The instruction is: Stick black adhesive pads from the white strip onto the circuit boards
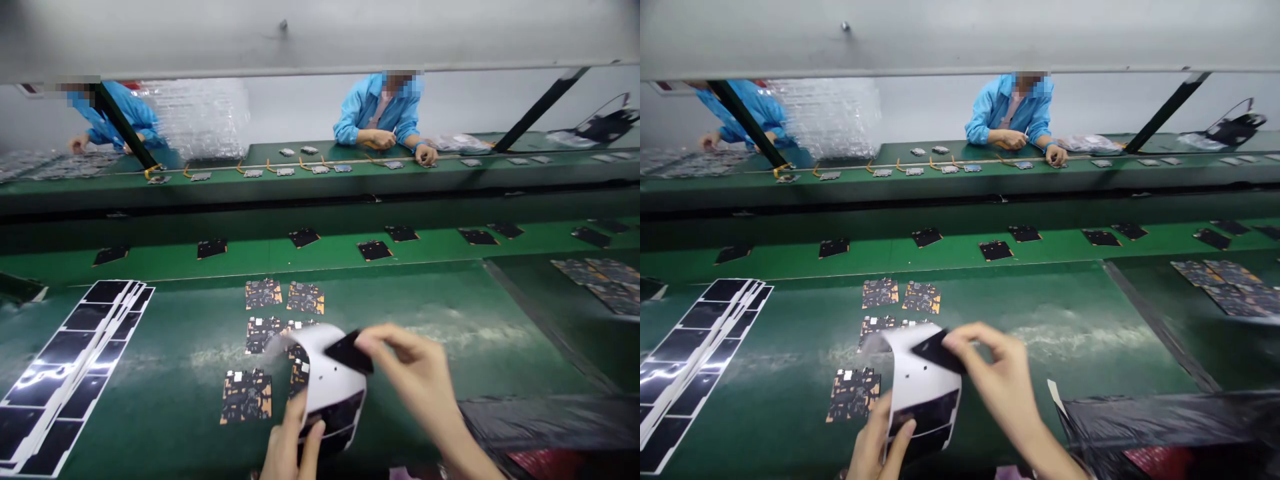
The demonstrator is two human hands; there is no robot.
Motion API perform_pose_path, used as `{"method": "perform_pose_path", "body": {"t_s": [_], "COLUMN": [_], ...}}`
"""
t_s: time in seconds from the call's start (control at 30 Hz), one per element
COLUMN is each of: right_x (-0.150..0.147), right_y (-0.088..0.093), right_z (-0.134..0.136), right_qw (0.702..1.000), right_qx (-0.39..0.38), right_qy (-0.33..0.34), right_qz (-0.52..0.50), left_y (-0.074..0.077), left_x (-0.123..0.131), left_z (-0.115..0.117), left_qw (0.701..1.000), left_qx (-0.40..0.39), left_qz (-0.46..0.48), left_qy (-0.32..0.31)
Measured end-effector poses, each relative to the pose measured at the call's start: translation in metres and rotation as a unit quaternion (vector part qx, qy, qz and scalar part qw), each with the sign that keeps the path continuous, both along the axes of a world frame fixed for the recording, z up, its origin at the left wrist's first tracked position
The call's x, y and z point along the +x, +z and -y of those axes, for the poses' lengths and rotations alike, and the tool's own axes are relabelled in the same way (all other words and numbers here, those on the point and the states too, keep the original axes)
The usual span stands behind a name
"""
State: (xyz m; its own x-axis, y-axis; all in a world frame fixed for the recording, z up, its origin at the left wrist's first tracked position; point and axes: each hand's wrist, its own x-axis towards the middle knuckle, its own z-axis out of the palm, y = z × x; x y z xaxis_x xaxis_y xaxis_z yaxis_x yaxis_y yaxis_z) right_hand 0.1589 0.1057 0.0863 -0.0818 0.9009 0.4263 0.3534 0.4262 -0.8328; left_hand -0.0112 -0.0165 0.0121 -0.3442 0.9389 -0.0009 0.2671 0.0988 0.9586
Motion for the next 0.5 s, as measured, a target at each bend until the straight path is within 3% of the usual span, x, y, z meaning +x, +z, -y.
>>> {"method": "perform_pose_path", "body": {"t_s": [0.07, 0.1, 0.13, 0.17, 0.23, 0.33, 0.4, 0.5], "right_x": [0.003, 0.001, -0.003, -0.010, -0.027, -0.046, -0.049, -0.044], "right_y": [-0.001, -0.002, -0.004, -0.006, -0.014, -0.032, -0.048, -0.078], "right_z": [-0.004, -0.002, 0.002, 0.008, 0.018, 0.013, -0.011, -0.065], "right_qw": [0.977, 0.963, 0.958, 0.962, 0.958, 0.926, 0.932, 0.945], "right_qx": [0.034, 0.083, 0.139, 0.193, 0.266, 0.270, 0.184, 0.041], "right_qy": [-0.210, -0.257, -0.250, -0.193, -0.005, 0.200, 0.262, 0.233], "right_qz": [-0.023, -0.024, -0.010, 0.021, 0.108, 0.172, 0.168, 0.225], "left_y": [-0.004, -0.006, -0.008, -0.011, -0.017, -0.025, -0.027, -0.023], "left_x": [-0.002, -0.003, -0.005, -0.007, -0.013, -0.027, -0.040, -0.059], "left_z": [-0.004, -0.006, -0.008, -0.009, -0.007, -0.001, 0.002, 0.002], "left_qw": [0.994, 0.992, 0.991, 0.992, 0.995, 0.993, 0.988, 0.979], "left_qx": [-0.024, -0.025, -0.022, -0.020, -0.022, -0.041, -0.063, -0.088], "left_qz": [0.086, 0.109, 0.116, 0.109, 0.087, 0.086, 0.086, 0.093], "left_qy": [0.055, 0.066, 0.062, 0.053, 0.036, 0.068, 0.108, 0.156]}}
